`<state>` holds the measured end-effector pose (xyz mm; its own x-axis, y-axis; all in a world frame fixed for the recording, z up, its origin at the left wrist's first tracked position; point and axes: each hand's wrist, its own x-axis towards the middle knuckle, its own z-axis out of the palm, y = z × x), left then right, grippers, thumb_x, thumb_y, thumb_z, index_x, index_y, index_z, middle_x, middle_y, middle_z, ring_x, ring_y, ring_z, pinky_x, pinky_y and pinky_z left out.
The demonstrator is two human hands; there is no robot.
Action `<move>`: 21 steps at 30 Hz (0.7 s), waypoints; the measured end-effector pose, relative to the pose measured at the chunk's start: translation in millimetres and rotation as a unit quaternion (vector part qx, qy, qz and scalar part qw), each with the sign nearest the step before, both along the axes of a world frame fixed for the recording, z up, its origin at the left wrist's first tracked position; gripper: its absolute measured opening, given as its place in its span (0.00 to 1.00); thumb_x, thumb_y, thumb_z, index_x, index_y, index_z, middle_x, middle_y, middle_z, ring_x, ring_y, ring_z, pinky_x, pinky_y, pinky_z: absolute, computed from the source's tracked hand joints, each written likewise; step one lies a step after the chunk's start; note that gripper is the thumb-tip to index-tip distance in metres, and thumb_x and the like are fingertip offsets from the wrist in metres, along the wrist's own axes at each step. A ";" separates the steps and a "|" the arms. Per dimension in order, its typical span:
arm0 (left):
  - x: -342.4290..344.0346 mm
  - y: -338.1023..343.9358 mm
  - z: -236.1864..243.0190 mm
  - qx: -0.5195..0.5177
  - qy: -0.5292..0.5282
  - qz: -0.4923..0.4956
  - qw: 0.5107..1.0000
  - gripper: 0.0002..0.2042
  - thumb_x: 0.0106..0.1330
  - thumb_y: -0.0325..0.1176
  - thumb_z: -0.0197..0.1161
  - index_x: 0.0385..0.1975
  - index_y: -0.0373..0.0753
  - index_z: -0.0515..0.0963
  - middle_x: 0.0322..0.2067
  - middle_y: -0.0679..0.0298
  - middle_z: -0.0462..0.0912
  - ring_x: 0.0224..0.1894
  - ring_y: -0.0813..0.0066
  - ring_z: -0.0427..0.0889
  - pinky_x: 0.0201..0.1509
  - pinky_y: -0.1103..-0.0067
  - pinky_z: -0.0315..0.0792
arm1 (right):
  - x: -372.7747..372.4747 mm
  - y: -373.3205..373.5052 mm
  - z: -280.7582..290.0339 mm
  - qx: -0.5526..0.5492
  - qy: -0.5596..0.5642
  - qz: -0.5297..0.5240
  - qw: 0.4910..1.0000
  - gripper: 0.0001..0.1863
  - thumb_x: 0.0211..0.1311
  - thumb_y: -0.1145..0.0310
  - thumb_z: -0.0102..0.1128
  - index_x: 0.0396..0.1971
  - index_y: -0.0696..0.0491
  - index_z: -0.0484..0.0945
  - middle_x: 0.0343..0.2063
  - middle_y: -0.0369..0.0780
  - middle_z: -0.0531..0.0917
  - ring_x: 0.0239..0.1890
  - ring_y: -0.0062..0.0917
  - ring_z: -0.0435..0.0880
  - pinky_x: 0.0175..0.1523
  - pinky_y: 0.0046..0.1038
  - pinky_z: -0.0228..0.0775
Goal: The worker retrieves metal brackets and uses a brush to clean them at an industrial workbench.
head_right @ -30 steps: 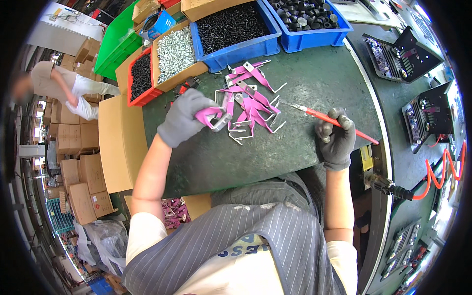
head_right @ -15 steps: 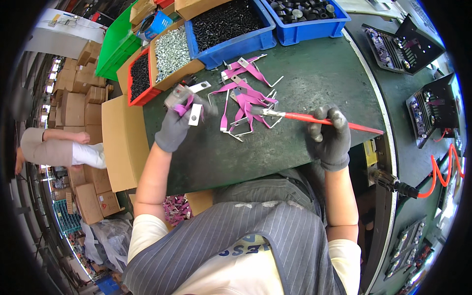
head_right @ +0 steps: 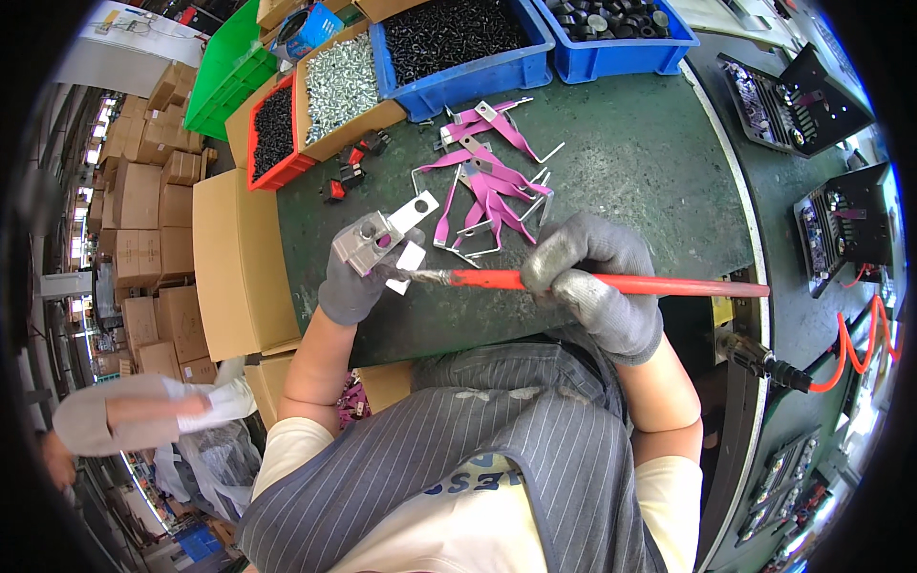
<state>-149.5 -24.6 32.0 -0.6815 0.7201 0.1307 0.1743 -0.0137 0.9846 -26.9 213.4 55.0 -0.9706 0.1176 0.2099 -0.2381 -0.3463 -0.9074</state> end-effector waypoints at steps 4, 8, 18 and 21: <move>3.8 1.3 1.4 -0.057 -0.019 0.026 0.998 0.25 0.56 0.54 0.60 0.37 0.34 0.74 0.28 0.68 0.78 0.29 0.84 0.74 0.33 0.83 0.69 | 4.2 -1.9 8.2 0.022 0.006 -0.047 0.999 0.17 0.47 0.55 0.58 0.17 0.54 0.70 0.10 0.35 0.69 0.14 0.19 0.64 0.21 0.21 0.53; 1.9 1.6 1.5 -0.035 0.002 0.010 0.999 0.27 0.56 0.56 0.59 0.37 0.34 0.74 0.28 0.67 0.78 0.30 0.83 0.74 0.33 0.84 0.68 | 4.4 -2.9 12.0 -0.010 0.024 -0.069 0.997 0.17 0.48 0.55 0.59 0.16 0.54 0.70 0.10 0.35 0.69 0.14 0.19 0.63 0.21 0.22 0.53; 3.0 20.4 3.6 -0.016 -0.045 0.027 0.998 0.21 0.55 0.46 0.65 0.38 0.33 0.74 0.31 0.66 0.79 0.33 0.82 0.76 0.37 0.83 0.70 | 13.8 14.6 4.3 0.000 0.012 -0.047 0.999 0.11 0.43 0.64 0.54 0.19 0.58 0.73 0.14 0.38 0.73 0.16 0.18 0.68 0.21 0.21 0.59; -2.9 30.1 12.6 -0.105 -0.032 0.059 0.992 0.17 0.50 0.29 0.67 0.40 0.35 0.72 0.33 0.68 0.78 0.31 0.85 0.74 0.35 0.84 0.69 | 17.3 33.5 -8.2 0.096 0.012 -0.027 0.995 0.10 0.45 0.64 0.51 0.20 0.56 0.72 0.14 0.38 0.72 0.16 0.17 0.66 0.21 0.19 0.57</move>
<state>-152.4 5.4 44.7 -0.7642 0.6423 -0.0595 0.1006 0.2097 0.9726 -9.6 246.9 46.8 -0.9587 0.1241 0.2558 -0.2732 -0.1537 -0.9496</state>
